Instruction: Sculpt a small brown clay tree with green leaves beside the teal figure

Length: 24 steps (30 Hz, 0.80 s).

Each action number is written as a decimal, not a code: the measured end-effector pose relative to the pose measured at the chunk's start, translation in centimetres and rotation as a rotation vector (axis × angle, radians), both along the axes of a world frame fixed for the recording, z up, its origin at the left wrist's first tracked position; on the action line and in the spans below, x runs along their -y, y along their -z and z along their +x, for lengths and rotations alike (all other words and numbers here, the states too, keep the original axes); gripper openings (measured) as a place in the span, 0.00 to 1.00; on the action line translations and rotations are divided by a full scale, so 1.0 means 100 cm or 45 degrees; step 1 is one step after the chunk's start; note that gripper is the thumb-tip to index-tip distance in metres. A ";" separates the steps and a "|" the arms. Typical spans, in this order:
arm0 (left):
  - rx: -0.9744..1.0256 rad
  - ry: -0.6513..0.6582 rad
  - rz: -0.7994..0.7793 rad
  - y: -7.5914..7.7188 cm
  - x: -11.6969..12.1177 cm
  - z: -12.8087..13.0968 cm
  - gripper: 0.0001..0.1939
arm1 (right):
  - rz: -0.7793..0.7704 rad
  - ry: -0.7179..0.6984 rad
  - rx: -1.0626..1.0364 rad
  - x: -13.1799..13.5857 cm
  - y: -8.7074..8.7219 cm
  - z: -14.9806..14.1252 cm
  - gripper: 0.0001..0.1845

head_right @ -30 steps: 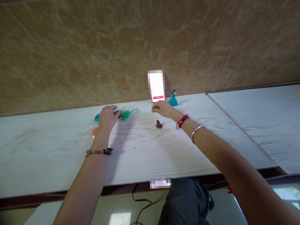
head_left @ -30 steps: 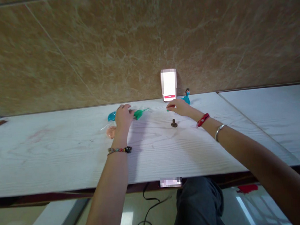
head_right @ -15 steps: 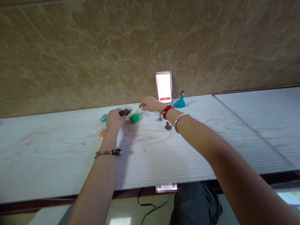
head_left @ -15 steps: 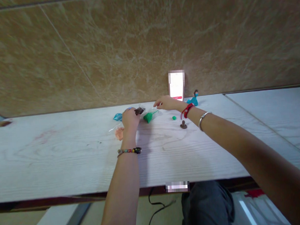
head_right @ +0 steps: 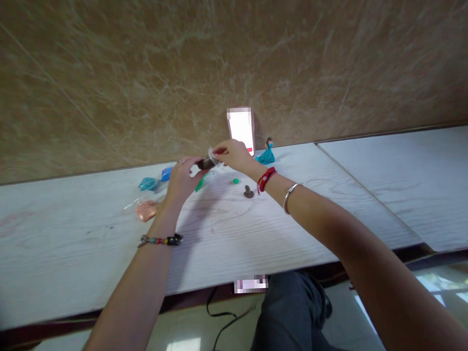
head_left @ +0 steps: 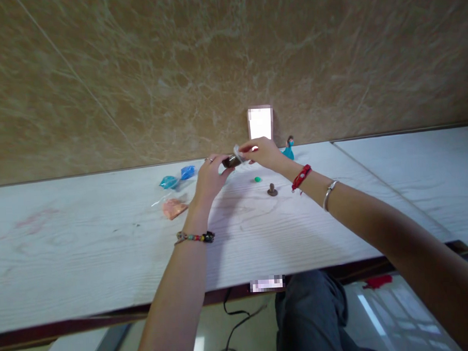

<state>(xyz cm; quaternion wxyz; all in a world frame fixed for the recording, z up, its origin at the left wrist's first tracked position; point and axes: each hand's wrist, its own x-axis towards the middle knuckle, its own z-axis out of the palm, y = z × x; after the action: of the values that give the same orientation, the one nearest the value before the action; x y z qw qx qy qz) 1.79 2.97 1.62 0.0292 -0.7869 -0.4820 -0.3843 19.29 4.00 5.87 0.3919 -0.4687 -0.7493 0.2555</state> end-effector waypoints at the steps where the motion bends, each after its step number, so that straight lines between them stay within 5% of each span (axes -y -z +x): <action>1: 0.002 0.020 0.020 0.001 0.001 0.002 0.14 | -0.025 0.030 -0.027 0.002 0.002 0.003 0.13; 12: -0.156 0.142 0.164 0.001 0.015 0.026 0.11 | -0.377 -0.150 -0.253 0.024 0.017 0.033 0.09; 20: -0.253 0.161 0.255 0.000 0.025 0.042 0.11 | -0.264 -0.270 -0.096 0.026 0.026 0.050 0.09; 24: -0.304 0.177 0.255 0.001 0.027 0.049 0.11 | -0.061 -0.116 0.000 0.030 0.033 0.052 0.10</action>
<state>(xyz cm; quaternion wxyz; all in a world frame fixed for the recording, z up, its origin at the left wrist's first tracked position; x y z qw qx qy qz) 6.65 0.23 1.50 0.1379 -0.8516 -0.3788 -0.3352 24.46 1.04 2.53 0.3684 -0.4433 -0.7636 0.2910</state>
